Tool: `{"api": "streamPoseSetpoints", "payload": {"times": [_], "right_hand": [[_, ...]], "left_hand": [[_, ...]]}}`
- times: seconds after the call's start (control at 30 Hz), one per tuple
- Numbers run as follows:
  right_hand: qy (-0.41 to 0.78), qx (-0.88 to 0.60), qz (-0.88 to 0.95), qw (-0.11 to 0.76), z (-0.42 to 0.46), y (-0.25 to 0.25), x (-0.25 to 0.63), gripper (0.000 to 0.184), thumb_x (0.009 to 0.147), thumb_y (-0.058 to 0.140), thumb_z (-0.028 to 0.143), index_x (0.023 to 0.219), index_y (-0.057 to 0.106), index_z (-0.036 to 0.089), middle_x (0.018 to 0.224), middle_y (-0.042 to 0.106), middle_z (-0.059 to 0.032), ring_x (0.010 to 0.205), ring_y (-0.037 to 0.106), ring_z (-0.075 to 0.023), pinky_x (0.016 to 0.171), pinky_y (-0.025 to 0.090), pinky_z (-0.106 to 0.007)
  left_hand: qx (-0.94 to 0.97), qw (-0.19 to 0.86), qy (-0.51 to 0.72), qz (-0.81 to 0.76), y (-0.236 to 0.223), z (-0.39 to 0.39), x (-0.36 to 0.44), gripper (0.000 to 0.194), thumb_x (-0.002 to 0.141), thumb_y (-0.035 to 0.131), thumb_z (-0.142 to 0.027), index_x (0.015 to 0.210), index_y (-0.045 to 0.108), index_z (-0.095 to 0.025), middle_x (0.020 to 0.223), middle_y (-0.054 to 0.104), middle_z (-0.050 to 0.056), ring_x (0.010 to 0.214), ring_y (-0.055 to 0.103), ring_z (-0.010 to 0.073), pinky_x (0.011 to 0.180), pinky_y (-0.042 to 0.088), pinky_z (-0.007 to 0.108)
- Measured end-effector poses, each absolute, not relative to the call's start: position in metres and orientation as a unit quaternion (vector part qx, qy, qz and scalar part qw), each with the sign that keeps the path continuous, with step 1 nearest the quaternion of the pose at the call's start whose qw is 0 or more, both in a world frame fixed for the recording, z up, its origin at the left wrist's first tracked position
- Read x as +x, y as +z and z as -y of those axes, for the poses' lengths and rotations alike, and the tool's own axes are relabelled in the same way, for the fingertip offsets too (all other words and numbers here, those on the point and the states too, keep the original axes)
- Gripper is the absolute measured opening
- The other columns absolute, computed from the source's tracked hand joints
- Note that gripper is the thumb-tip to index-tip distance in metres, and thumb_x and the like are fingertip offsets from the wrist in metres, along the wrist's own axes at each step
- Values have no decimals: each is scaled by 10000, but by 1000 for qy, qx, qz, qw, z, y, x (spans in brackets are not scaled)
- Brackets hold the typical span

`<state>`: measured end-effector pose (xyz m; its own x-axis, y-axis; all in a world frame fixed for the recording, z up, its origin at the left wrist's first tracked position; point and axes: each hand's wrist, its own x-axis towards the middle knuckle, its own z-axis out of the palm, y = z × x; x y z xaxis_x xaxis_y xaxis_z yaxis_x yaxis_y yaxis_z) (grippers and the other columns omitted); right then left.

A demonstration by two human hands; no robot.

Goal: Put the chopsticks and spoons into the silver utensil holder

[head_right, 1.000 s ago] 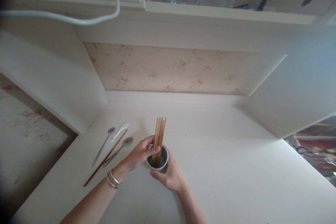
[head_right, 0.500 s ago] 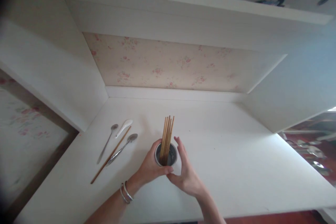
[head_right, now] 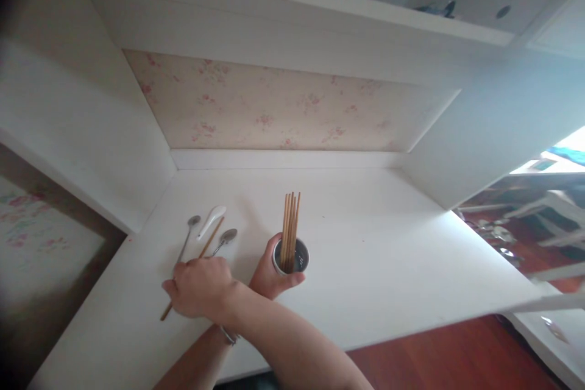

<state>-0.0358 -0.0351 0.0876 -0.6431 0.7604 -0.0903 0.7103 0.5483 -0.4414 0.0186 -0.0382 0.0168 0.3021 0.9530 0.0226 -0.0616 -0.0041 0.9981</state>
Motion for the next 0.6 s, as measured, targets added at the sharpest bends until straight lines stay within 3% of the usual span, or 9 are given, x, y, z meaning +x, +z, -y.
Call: {"api": "streamPoseSetpoints", "payload": {"times": [0.17, 0.6], "right_hand": [[191, -457, 868, 28, 8, 63, -68, 229, 840, 547, 180, 1030, 643, 94, 961, 741, -172, 896, 728, -318, 660, 605, -436], [179, -514, 839, 0, -12, 44, -68, 270, 859, 531, 135, 1095, 606, 28, 988, 719, -237, 950, 726, -297, 712, 602, -384]], "left_hand": [[559, 590, 431, -392, 12, 38, 19, 917, 589, 857, -388, 1343, 370, -201, 1194, 608, 120, 1097, 578, 283, 1008, 414, 438], [520, 614, 471, -363, 2, 37, 23, 885, 574, 863, -373, 1322, 425, -194, 1105, 639, 94, 997, 600, 253, 928, 443, 391]]}}
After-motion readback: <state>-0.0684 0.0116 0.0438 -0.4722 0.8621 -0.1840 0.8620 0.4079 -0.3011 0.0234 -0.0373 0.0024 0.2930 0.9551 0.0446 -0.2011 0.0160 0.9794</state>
